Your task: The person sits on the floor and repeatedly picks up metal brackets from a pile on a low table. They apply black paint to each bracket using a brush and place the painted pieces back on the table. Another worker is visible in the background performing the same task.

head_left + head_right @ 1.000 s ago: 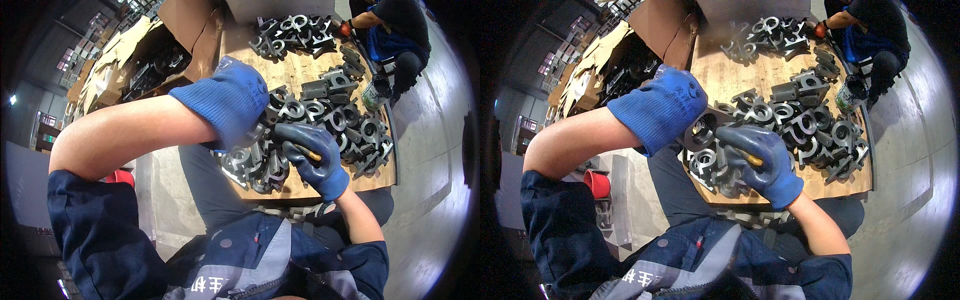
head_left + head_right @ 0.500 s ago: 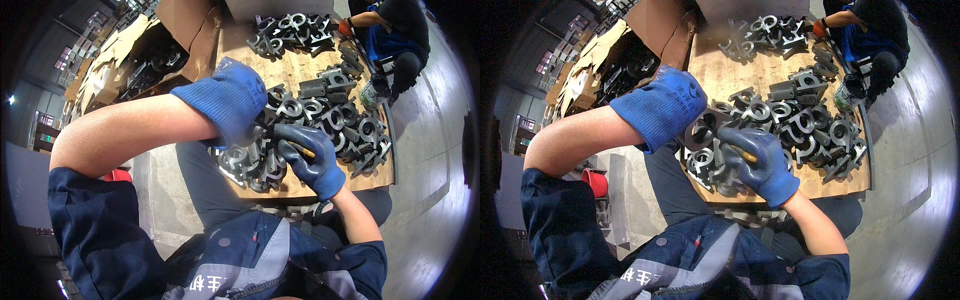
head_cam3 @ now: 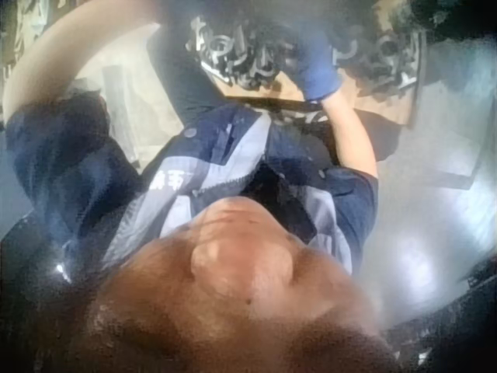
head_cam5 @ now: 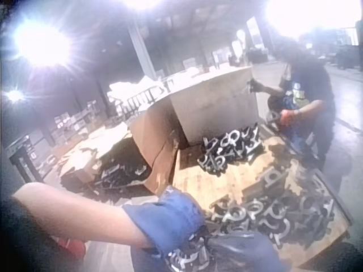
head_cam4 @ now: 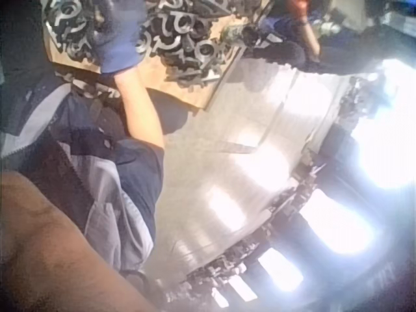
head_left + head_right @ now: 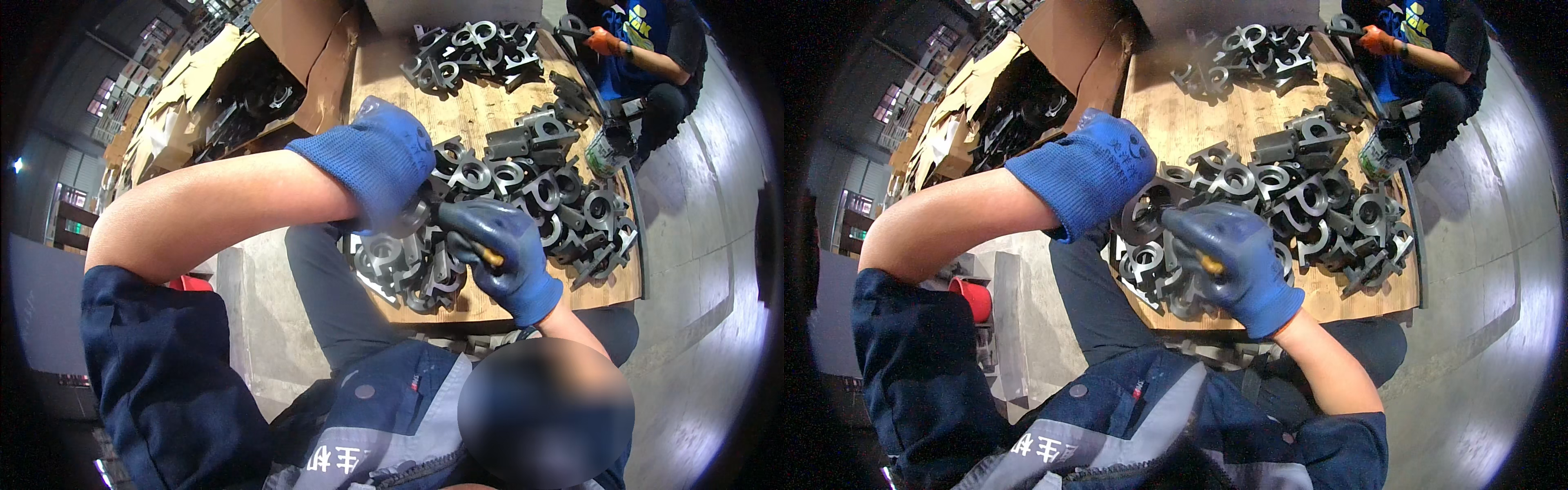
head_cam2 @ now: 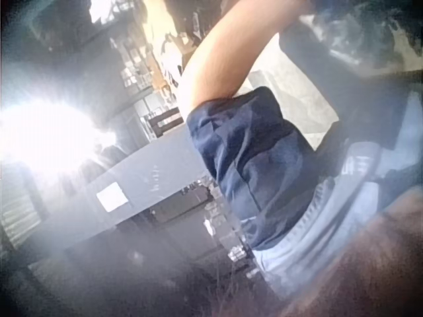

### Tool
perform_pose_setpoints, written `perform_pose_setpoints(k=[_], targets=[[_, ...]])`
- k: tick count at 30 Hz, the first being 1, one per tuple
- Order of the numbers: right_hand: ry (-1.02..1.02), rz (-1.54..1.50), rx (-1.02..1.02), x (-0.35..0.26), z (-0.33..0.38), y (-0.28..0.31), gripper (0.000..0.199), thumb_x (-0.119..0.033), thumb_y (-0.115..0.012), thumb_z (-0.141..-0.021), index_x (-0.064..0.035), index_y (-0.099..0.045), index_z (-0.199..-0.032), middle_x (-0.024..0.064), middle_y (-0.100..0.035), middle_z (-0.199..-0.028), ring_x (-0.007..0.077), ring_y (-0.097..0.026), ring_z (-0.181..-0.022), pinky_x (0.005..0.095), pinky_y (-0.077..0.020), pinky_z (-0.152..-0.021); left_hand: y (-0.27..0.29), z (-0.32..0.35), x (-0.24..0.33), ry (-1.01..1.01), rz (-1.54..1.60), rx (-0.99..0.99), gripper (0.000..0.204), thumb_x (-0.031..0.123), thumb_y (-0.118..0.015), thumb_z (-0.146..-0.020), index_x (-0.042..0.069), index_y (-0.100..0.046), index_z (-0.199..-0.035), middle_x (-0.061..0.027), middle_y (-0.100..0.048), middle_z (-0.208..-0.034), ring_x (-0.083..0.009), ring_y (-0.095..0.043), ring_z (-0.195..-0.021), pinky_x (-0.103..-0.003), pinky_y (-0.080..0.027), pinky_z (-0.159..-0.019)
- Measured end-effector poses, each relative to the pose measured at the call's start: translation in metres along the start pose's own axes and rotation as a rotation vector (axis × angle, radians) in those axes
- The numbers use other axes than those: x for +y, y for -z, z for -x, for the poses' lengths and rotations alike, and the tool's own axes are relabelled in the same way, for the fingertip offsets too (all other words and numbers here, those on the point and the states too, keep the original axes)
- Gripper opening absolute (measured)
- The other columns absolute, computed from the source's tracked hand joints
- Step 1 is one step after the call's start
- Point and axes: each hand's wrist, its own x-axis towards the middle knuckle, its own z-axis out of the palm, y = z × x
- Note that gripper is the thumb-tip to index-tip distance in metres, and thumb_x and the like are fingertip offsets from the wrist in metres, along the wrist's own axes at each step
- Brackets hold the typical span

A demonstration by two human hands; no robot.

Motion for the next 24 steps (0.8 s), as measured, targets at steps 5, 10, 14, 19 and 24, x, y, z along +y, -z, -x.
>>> perform_pose_setpoints(k=[5, 10, 14, 19, 24], targets=[[0.002, 0.096, -0.054, 0.011, 0.007, 0.019, 0.070, -0.007, -0.071, -0.056, -0.0130, -0.062, -0.125, 0.0134, -0.068, -0.104, 0.0358, -0.064, -0.101, 0.0443, -0.0502, -0.090, -0.001, -0.028, 0.003, -0.066, 0.054, 0.066, 0.017, 0.022, -0.065, -0.083, 0.007, -0.071, -0.085, -0.0120, -0.069, -0.082, -0.0268, -0.068, -0.082, -0.039, -0.051, -0.071], [-0.248, -0.238, 0.113, -0.001, -0.002, 0.054, 0.040, -0.008, -0.065, -0.081, -0.0066, -0.064, -0.121, 0.0115, -0.071, -0.100, 0.0176, -0.070, -0.084, 0.0299, -0.0562, -0.076, -0.026, -0.026, -0.015, 0.016, 0.121, 0.164, 0.016, 0.019, -0.065, -0.081, 0.005, -0.071, -0.085, -0.0188, -0.068, -0.087, -0.0346, -0.068, -0.089, -0.044, -0.053, -0.079], [-0.357, -0.224, 0.394, 0.005, -0.002, 0.101, 0.030, -0.020, -0.056, -0.097, -0.0012, -0.063, -0.119, 0.0133, -0.067, -0.115, 0.0191, -0.069, -0.091, 0.0297, -0.0540, -0.084, -0.061, -0.053, -0.043, 0.000, 0.340, -0.067, 0.021, 0.016, -0.068, -0.076, 0.005, -0.071, -0.094, -0.0189, -0.070, -0.087, -0.0334, -0.068, -0.083, -0.042, -0.054, -0.074], [-0.419, -0.246, 0.908, 0.036, 0.022, 0.150, 0.028, -0.018, -0.060, -0.094, -0.0002, -0.064, -0.115, 0.0129, -0.069, -0.107, 0.0191, -0.068, -0.091, 0.0320, -0.0536, -0.086, -0.134, -0.128, -0.020, 0.126, 1.359, -0.239, 0.022, 0.007, -0.069, -0.072, 0.004, -0.073, -0.094, -0.0105, -0.069, -0.074, -0.0183, -0.066, -0.068, -0.032, -0.052, -0.062], [-0.447, -0.145, 0.963, 0.033, 0.018, 0.160, 0.024, -0.016, -0.061, -0.094, -0.0012, -0.066, -0.113, 0.0090, -0.069, -0.104, 0.0157, -0.067, -0.090, 0.0290, -0.0525, -0.084, -0.211, -0.260, 0.042, -0.107, 1.078, 0.441, 0.032, 0.026, -0.066, -0.077, 0.004, -0.071, -0.100, -0.0186, -0.071, -0.089, -0.0355, -0.067, -0.081, -0.040, -0.053, -0.072]])
